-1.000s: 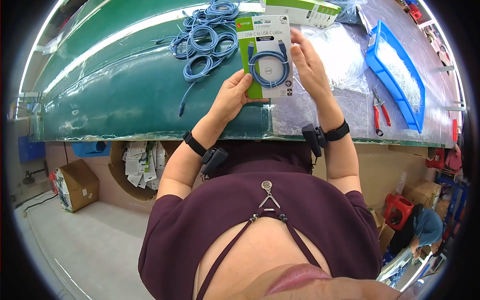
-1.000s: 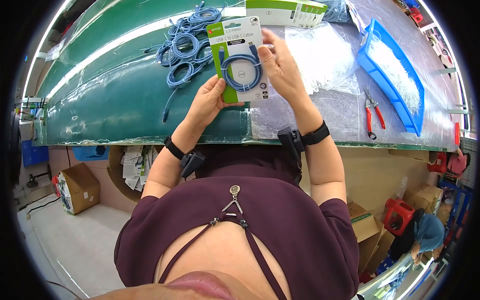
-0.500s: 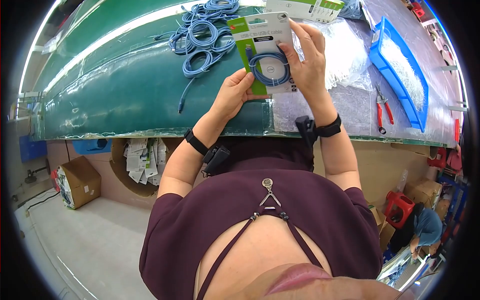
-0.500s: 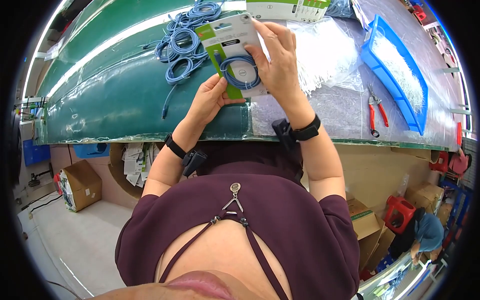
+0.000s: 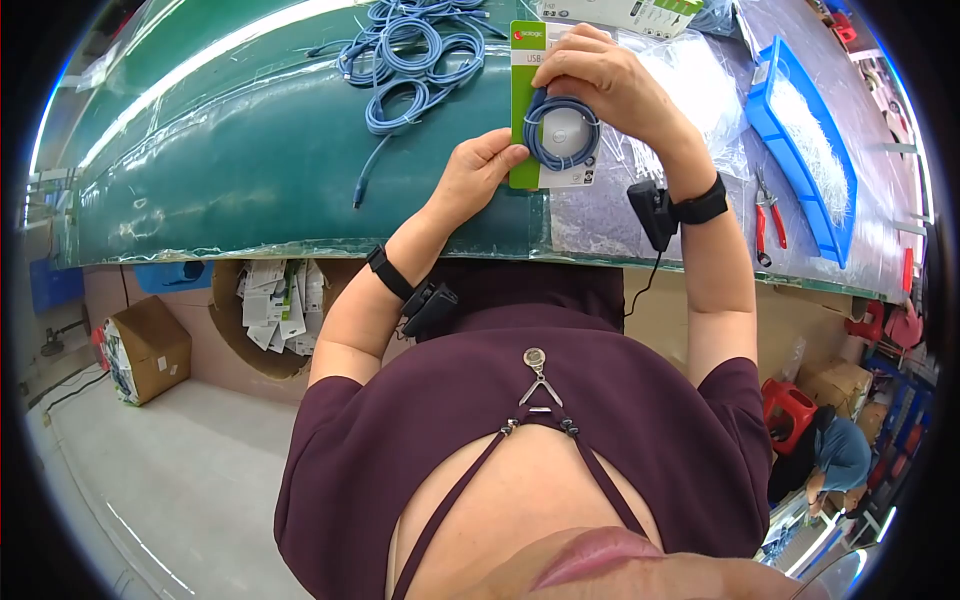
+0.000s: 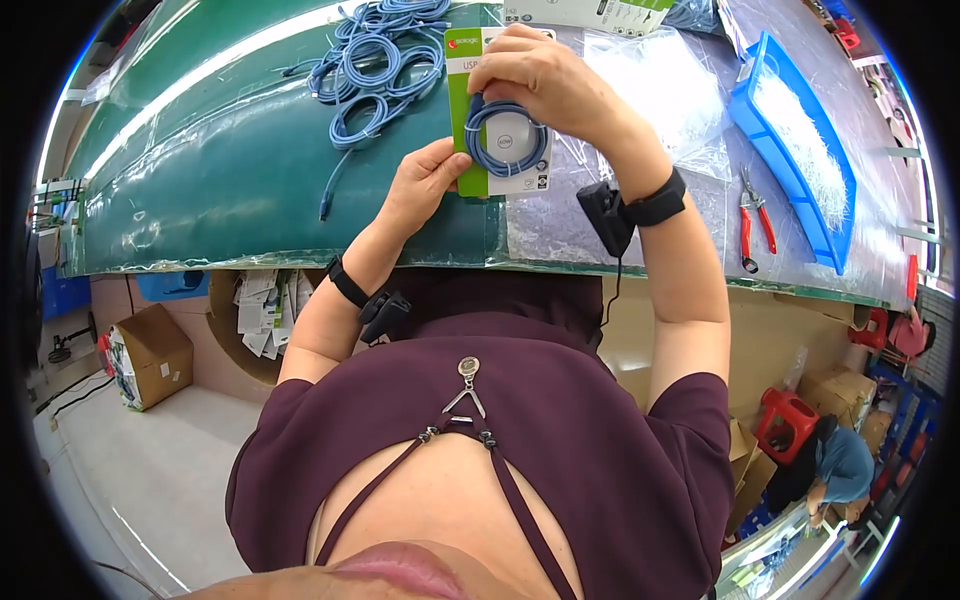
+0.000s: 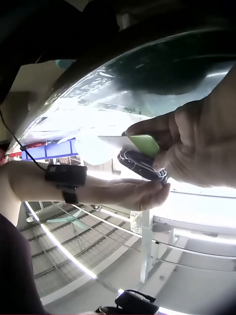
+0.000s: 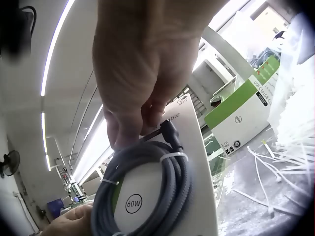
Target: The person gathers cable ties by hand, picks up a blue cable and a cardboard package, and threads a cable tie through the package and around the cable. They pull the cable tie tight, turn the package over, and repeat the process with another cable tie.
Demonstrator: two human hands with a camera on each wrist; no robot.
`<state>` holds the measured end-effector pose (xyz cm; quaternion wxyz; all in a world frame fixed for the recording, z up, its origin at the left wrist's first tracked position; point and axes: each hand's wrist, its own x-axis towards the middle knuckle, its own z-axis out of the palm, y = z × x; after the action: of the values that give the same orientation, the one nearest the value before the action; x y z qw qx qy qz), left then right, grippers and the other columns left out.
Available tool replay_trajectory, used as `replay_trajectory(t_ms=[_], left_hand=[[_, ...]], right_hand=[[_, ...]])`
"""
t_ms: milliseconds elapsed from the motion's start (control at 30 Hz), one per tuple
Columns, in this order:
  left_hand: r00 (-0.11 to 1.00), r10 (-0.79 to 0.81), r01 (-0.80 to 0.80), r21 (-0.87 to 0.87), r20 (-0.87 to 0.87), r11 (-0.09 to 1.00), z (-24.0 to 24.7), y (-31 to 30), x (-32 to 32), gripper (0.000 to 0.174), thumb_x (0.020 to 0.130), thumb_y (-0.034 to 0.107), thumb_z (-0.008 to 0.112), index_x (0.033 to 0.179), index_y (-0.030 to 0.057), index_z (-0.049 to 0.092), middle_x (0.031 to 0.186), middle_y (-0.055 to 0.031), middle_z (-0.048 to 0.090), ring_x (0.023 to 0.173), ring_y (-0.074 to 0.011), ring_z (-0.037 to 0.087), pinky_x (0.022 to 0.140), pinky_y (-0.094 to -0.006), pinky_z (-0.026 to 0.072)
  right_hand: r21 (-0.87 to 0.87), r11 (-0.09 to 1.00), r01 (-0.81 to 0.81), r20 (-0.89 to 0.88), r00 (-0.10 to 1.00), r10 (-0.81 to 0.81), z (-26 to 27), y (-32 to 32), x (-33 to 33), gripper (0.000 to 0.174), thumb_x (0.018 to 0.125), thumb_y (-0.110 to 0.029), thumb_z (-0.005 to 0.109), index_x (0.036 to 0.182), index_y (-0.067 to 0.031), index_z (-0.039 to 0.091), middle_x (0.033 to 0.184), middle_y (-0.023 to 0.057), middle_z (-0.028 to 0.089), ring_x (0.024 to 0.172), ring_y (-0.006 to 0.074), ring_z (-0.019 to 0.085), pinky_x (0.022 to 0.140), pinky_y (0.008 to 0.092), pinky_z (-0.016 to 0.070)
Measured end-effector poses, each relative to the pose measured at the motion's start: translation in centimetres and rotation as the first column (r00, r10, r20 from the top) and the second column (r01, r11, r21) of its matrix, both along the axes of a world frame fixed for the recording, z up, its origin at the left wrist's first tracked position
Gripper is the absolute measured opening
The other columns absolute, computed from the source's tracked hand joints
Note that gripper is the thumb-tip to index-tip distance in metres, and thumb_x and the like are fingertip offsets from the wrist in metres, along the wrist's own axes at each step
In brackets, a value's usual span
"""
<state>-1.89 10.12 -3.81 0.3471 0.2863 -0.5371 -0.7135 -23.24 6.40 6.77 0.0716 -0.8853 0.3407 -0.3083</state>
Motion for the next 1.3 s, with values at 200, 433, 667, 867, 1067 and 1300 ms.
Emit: replay_trajectory(t_ms=[200, 433, 667, 867, 1067, 1300], left_hand=[[0.99, 0.046, -0.013, -0.238, 0.133, 0.971, -1.4, -0.2, 0.4, 0.02, 0.096, 0.014, 0.058, 0.108, -0.0021, 0.063, 0.086, 0.0011, 0.065, 0.077, -0.008, 0.059, 0.07, -0.0235, 0.0498], [0.996, 0.04, -0.036, -0.051, 0.078, 0.998, 0.7, 0.6, -0.4, 0.02, 0.097, 0.016, 0.056, 0.109, 0.0003, 0.061, 0.091, 0.0009, 0.063, 0.086, -0.0089, 0.058, 0.075, -0.0233, 0.0488], [0.961, 0.115, -0.012, 0.375, -0.253, 0.927, 1.2, 1.0, -1.7, 0.023, 0.099, 0.02, 0.054, 0.114, 0.0032, 0.059, 0.098, -0.0003, 0.062, 0.09, -0.0072, 0.058, 0.075, -0.0222, 0.0487], [0.97, 0.125, -0.061, 0.288, -0.209, 0.956, 0.3, 0.5, -1.6, 0.021, 0.099, 0.022, 0.056, 0.107, 0.0032, 0.061, 0.094, 0.0016, 0.062, 0.084, -0.0041, 0.056, 0.071, -0.0205, 0.0472], [0.973, 0.177, -0.157, 0.136, -0.147, 0.978, -0.5, 0.3, -1.9, 0.023, 0.099, 0.027, 0.056, 0.098, 0.0045, 0.062, 0.088, 0.0039, 0.061, 0.08, -0.0015, 0.053, 0.069, -0.0184, 0.0445], [0.947, 0.243, -0.214, 0.149, -0.21, 0.965, 0.4, 0.5, -1.8, 0.027, 0.1, 0.03, 0.053, 0.099, 0.0047, 0.06, 0.088, 0.004, 0.06, 0.081, -0.0025, 0.054, 0.072, -0.0188, 0.0453]], right_hand=[[0.198, 0.975, -0.1, -0.039, 0.993, 0.11, 0.8, -0.6, -0.3, 0.015, 0.076, 0.001, 0.068, 0.09, -0.004, 0.066, 0.089, 0.0078, 0.063, 0.09, 0.0254, 0.059, 0.079, 0.0343, 0.0498], [0.115, 0.993, -0.004, -0.019, 1.0, 0.007, -1.1, 1.0, 0.2, 0.012, 0.077, -0.002, 0.068, 0.088, -0.005, 0.065, 0.088, 0.0066, 0.063, 0.091, 0.0271, 0.058, 0.081, 0.0363, 0.0488], [0.031, 0.992, 0.121, 0.018, 0.992, -0.122, -2.1, 2.6, 0.5, 0.012, 0.078, -0.002, 0.067, 0.089, -0.0033, 0.063, 0.089, 0.0082, 0.062, 0.092, 0.029, 0.057, 0.083, 0.0374, 0.047], [0.076, 0.995, 0.07, 0.049, 0.996, -0.074, -2.6, 2.5, 0.6, 0.012, 0.078, 0.0, 0.066, 0.089, -0.0016, 0.062, 0.089, 0.0103, 0.061, 0.09, 0.0294, 0.056, 0.081, 0.0369, 0.0474], [0.071, 0.994, 0.08, 0.0, 0.997, -0.08, -2.9, 2.4, -0.2, 0.015, 0.081, 0.001, 0.065, 0.095, -0.0014, 0.062, 0.09, 0.0093, 0.061, 0.089, 0.0268, 0.057, 0.079, 0.0343, 0.0489], [0.32, 0.794, 0.516, 0.397, 0.688, -0.608, -2.5, 4.8, -3.4, 0.02, 0.092, -0.009, 0.063, 0.111, -0.0038, 0.062, 0.099, 0.0038, 0.064, 0.09, 0.0104, 0.059, 0.08, 0.0261, 0.0481]])
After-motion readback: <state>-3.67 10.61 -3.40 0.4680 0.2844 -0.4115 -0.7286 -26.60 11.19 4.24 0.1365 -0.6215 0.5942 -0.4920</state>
